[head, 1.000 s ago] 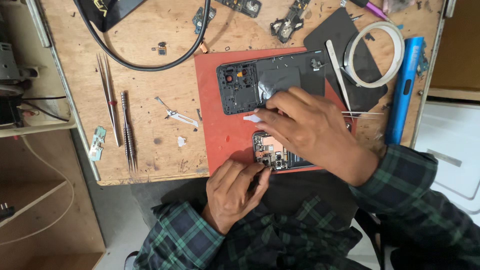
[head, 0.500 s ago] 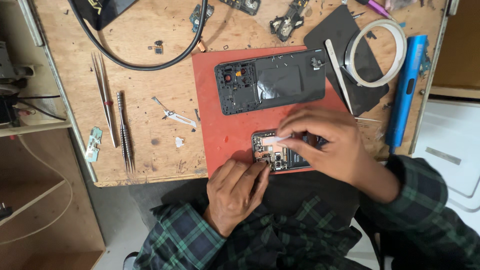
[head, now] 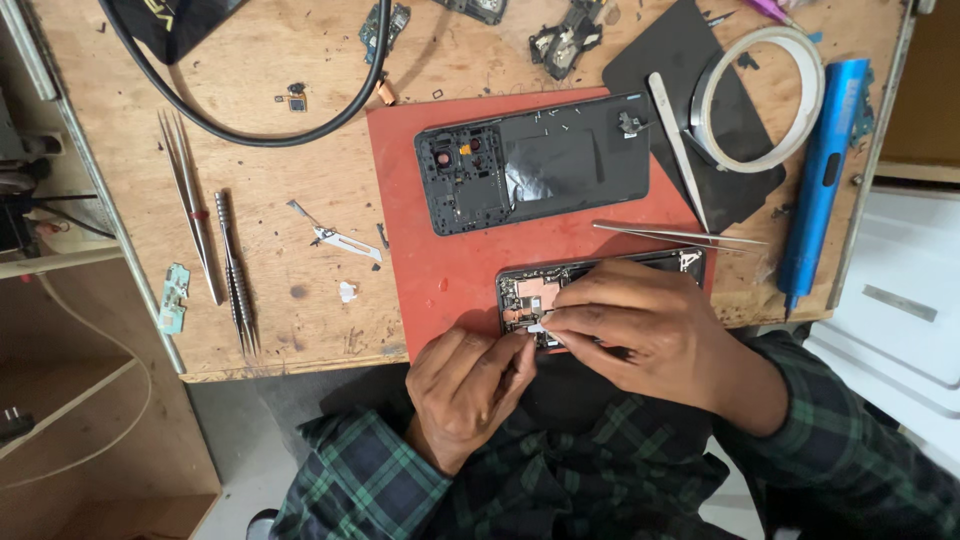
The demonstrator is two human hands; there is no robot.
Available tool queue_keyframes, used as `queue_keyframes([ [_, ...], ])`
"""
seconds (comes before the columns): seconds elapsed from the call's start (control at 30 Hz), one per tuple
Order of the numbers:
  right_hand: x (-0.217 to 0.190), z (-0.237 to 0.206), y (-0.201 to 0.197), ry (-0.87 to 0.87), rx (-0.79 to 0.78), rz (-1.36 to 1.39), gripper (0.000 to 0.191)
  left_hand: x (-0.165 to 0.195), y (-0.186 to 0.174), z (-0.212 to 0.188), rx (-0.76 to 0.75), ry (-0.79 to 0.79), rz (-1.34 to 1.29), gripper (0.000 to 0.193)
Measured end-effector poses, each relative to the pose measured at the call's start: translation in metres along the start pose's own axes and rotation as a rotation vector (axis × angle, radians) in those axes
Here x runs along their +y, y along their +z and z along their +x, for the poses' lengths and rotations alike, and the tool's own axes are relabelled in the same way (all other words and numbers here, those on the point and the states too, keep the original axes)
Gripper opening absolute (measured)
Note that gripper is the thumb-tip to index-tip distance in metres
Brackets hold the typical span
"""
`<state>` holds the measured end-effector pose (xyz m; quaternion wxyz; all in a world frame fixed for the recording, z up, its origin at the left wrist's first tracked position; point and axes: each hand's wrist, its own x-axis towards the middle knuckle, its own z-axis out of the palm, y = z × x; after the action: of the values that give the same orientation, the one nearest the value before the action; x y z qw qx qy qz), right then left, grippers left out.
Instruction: The person uses tweezers to manipulate small components on a disassembled smartphone motherboard. They carefully place and adjust tiny parts within the device's internal frame.
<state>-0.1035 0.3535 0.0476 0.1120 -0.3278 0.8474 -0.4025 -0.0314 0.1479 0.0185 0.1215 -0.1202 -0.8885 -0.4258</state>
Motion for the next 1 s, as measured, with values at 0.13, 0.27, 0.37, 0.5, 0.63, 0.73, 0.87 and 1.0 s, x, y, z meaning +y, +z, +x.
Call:
queue_keyframes([
  [0.13,0.0004,0.0035,-0.0002,-0.044,-0.010,-0.029,0.016,-0.0018,0.0025,-0.0008,0.025,0.019,0.023,0.019],
  [0.27,-0.0015,0.0041,-0.0001,-0.042,-0.010,-0.042,0.015,-0.0030,0.0017,-0.0015,0.020,0.032,0.012,0.019],
  [0.37,-0.0017,0.0051,-0.0002,-0.041,-0.016,-0.049,0.015,-0.0042,0.0020,-0.0018,0.013,0.037,0.007,0.019],
  [0.5,-0.0023,0.0063,-0.0003,-0.037,-0.035,-0.044,0.016,-0.0054,0.0023,-0.0037,0.012,0.033,0.008,0.019],
  [0.63,-0.0032,0.0064,0.0005,-0.032,-0.046,-0.053,0.016,-0.0061,0.0032,-0.0048,0.016,0.030,0.007,0.019],
  [0.73,-0.0027,0.0058,-0.0002,-0.031,-0.049,-0.051,0.017,-0.0054,0.0037,-0.0047,0.019,0.024,0.008,0.019],
  [0.87,-0.0020,0.0044,-0.0013,-0.047,-0.016,-0.080,0.017,-0.0048,0.0024,-0.0041,0.013,0.028,0.008,0.018],
  [1.0,-0.0013,0.0042,-0.0004,-0.035,-0.024,-0.068,0.017,-0.0048,0.0023,-0.0037,0.021,0.033,0.009,0.018],
])
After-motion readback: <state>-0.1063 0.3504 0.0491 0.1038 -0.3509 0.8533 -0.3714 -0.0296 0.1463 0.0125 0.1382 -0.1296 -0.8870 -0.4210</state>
